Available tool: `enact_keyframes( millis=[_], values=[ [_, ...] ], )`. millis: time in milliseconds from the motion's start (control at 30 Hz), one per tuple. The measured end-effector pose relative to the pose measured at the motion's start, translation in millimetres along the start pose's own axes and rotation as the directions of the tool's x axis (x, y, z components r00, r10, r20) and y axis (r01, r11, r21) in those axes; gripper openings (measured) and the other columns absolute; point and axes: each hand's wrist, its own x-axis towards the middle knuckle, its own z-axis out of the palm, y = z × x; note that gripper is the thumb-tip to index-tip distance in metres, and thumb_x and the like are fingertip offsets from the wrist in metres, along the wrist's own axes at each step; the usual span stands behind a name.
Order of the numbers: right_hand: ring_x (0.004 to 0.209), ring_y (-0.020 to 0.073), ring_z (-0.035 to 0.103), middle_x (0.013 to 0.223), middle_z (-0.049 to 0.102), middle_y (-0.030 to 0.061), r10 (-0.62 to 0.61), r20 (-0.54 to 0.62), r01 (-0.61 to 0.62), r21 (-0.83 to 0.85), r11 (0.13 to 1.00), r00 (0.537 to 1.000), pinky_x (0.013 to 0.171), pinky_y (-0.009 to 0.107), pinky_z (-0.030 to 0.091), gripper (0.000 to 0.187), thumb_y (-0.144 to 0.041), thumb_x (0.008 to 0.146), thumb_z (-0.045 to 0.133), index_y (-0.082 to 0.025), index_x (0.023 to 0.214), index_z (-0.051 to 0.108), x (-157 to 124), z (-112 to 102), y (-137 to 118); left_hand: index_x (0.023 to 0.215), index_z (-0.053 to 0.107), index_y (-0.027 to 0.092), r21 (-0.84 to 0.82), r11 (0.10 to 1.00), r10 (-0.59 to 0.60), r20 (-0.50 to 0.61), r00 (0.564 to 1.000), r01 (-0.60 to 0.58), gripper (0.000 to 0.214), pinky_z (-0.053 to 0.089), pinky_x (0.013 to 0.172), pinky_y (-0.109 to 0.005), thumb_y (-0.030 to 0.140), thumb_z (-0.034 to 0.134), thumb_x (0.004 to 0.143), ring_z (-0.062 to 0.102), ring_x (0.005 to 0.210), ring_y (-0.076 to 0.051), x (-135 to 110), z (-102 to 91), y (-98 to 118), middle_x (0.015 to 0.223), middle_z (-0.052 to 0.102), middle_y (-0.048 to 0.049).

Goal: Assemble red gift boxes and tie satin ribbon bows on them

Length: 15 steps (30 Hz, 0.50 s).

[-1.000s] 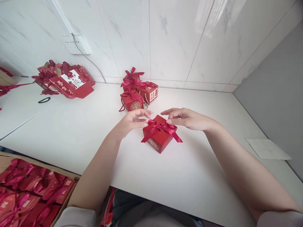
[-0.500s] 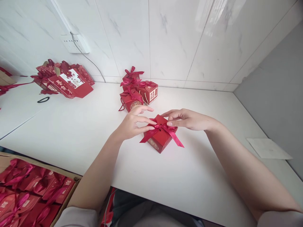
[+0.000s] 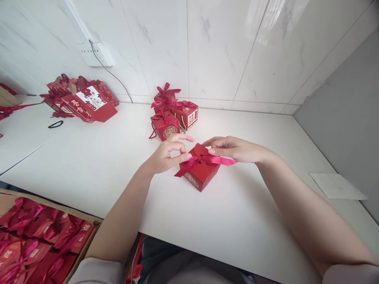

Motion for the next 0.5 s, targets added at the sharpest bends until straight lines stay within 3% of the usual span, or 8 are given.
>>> enact_keyframes(
  millis=[200,333,433,500],
  values=[
    [0.105,0.0251,0.058,0.123,0.06,0.0048,-0.019,-0.016,0.018,-0.055,0.998,1.0,0.089,0.039,0.046,0.041,-0.06,0.086,0.057,-0.021,0.077,0.065,3.0,0.4,5.4,0.063,0.051,0.017,-0.019,0.994,-0.108,0.108,0.988,0.11,0.037,0.041,0.104,-0.045,0.043,0.056,0.09,0.054,0.119,-0.025,1.6,2.1,-0.4,0.133,0.054,-0.0046],
    [0.097,0.0232,0.06,0.113,0.065,0.0037,-0.037,-0.16,0.021,-0.099,0.995,0.986,0.084,0.039,0.047,0.033,-0.056,0.087,0.056,-0.025,0.092,0.063,0.8,2.0,1.9,0.059,0.046,0.015,-0.052,0.993,-0.106,0.094,0.99,0.111,0.044,0.045,0.095,-0.04,0.044,0.053,0.091,0.06,0.104,-0.022,2.7,4.0,-2.0,0.13,0.055,-0.0057],
    [0.091,0.0215,0.06,0.104,0.064,0.0038,-0.159,-0.275,0.092,-0.241,0.966,0.948,0.081,0.037,0.047,0.026,-0.05,0.088,0.057,-0.025,0.094,0.06,-6.3,5.8,-8.0,0.058,0.045,0.016,-0.05,0.992,-0.112,0.071,0.991,0.116,0.044,0.043,0.098,-0.04,0.045,0.054,0.09,0.059,0.109,-0.023,2.9,5.4,-1.5,0.129,0.055,-0.0058],
    [0.087,0.0212,0.06,0.102,0.064,0.0042,-0.256,-0.22,0.159,-0.378,0.912,0.941,0.078,0.035,0.046,0.024,-0.046,0.086,0.063,-0.024,0.096,0.06,-11.5,11.3,-16.2,0.057,0.044,0.016,-0.042,0.993,-0.109,0.058,0.992,0.111,0.045,0.042,0.102,-0.04,0.046,0.054,0.09,0.056,0.115,-0.024,2.9,6.9,-0.5,0.128,0.056,-0.0059]
  ],
)
